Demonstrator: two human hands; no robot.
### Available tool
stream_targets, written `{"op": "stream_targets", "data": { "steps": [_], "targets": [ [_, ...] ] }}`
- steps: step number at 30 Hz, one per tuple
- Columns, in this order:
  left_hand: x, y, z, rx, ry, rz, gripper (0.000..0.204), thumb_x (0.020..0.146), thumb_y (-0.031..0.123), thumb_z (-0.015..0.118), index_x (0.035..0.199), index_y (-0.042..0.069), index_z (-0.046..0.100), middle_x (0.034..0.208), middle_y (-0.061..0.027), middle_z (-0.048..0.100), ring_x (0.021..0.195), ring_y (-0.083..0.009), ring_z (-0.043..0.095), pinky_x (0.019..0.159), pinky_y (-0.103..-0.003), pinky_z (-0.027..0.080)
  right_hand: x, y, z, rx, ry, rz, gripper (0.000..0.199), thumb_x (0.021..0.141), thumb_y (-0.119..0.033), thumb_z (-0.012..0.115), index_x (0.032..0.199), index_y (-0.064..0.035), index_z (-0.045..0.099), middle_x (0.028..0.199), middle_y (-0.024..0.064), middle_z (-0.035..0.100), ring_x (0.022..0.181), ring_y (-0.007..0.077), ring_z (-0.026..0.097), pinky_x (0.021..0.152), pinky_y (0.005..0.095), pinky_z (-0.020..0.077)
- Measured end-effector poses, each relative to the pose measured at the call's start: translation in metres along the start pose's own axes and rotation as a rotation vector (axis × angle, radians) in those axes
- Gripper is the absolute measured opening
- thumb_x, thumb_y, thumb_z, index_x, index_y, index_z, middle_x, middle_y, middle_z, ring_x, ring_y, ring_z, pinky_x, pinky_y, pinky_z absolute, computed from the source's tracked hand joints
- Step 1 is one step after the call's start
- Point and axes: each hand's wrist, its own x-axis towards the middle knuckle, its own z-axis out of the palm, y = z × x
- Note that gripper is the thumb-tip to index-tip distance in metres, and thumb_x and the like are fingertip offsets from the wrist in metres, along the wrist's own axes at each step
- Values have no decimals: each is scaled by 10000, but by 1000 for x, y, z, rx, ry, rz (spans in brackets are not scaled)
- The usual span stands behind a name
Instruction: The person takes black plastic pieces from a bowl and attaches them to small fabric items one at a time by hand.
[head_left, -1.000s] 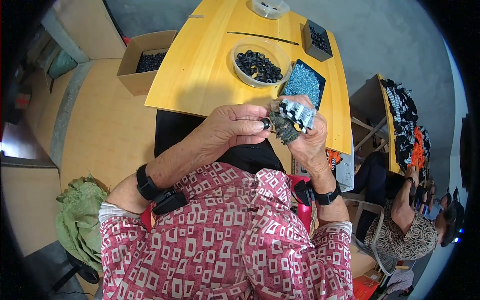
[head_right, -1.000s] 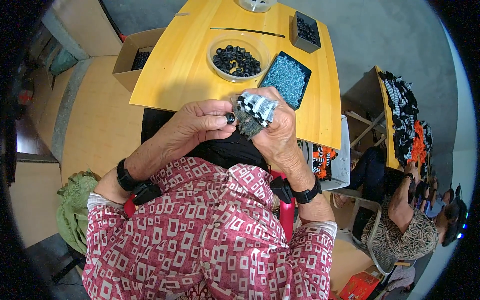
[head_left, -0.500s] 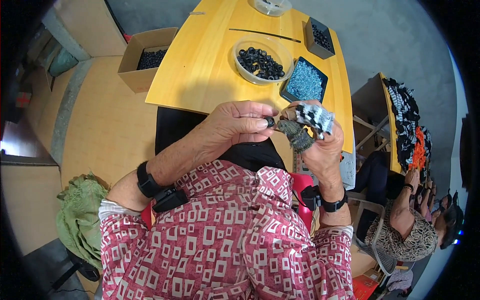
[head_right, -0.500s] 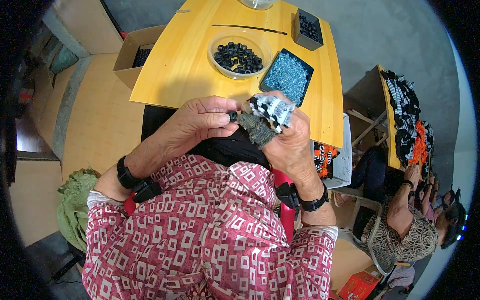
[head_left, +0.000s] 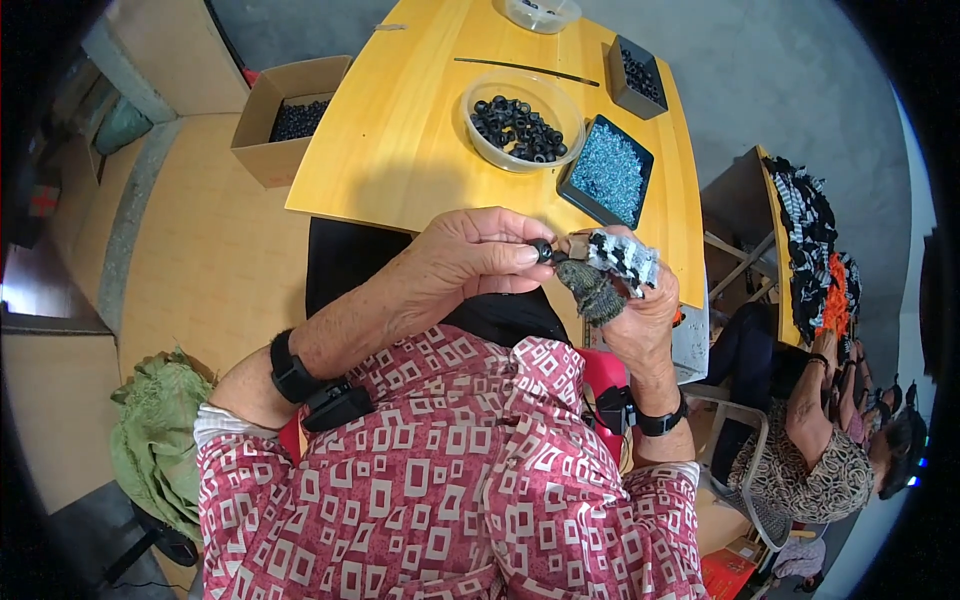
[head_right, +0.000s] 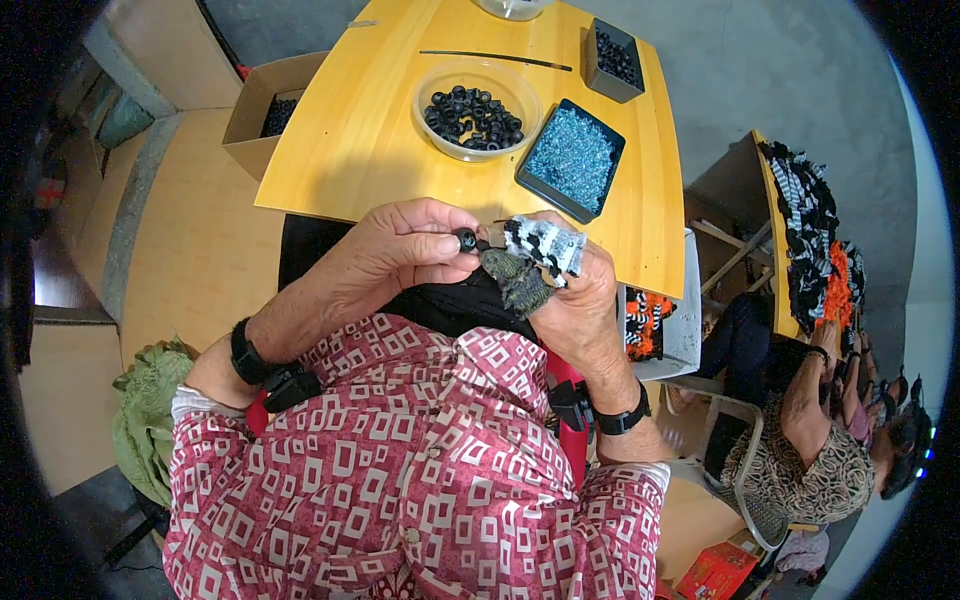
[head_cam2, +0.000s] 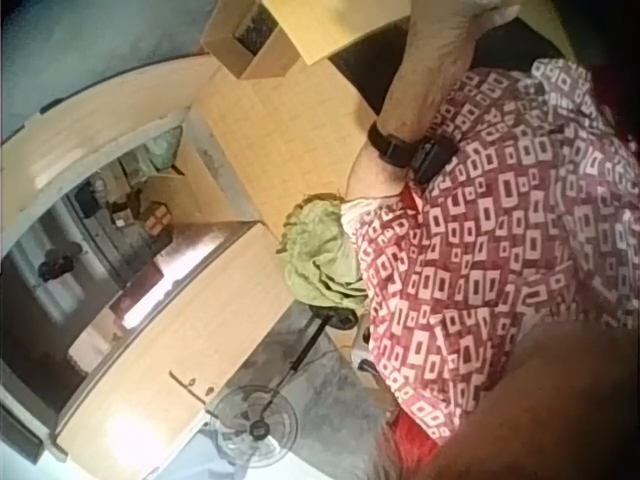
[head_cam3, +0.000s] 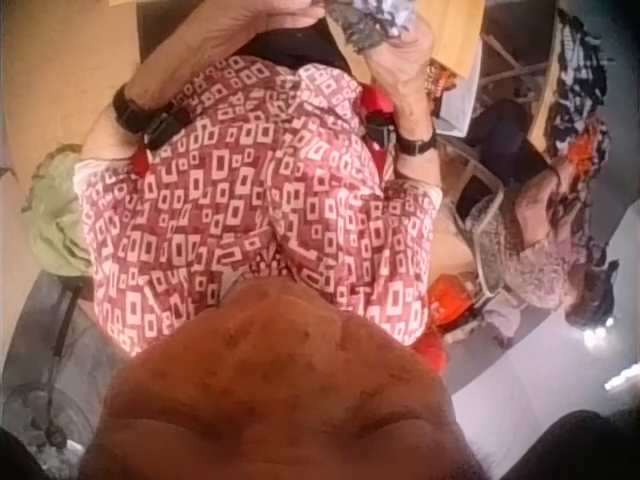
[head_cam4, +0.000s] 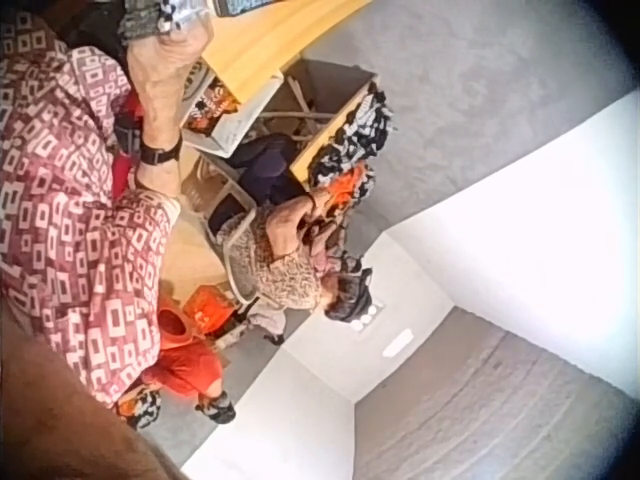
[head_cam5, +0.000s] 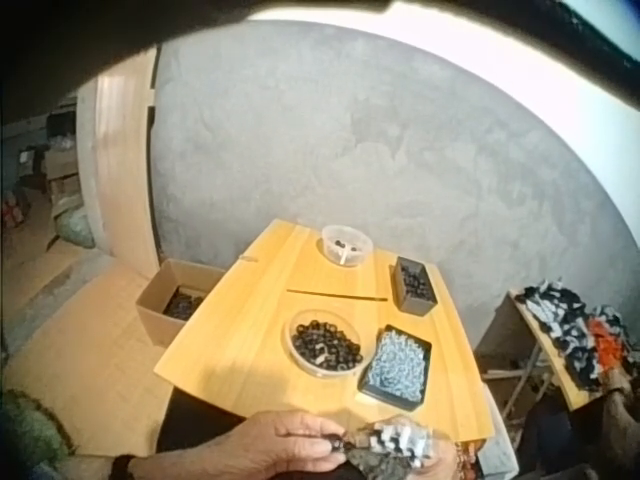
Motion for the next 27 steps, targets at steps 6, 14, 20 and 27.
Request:
{"op": "stream_targets", "data": {
  "steps": [6,14,20,27],
  "targets": [
    [2,-5,-5,-103,48,-10,250,896,116,615,1121,11,587,1024,-101,647,920,-161,654,850,-266,548,0,-2,2,67,58,106,195,746,23,714,927,-45,692,870,47,654,786,162,641,710,264,493],
    [2,-5,-2,-55,10,-16,261,897,110,609,1137,11,575,1023,-115,643,903,-163,660,840,-267,552,6,1,-1,-21,6,-46,214,726,37,696,922,-45,672,849,57,642,769,181,637,696,280,493],
    [2,-6,0,-47,0,-15,274,893,109,615,1141,3,567,1024,-114,639,917,-166,655,838,-265,550,9,3,-5,-186,-36,-185,229,708,49,697,918,-40,672,856,75,646,774,204,647,686,284,500],
    [3,-9,-2,-63,-7,-38,290,889,118,627,1145,3,558,1040,-111,631,931,-169,651,847,-262,543,12,4,-6,-195,-67,-208,245,693,64,695,917,-29,667,853,87,644,773,221,647,679,285,501]
  ]
}}
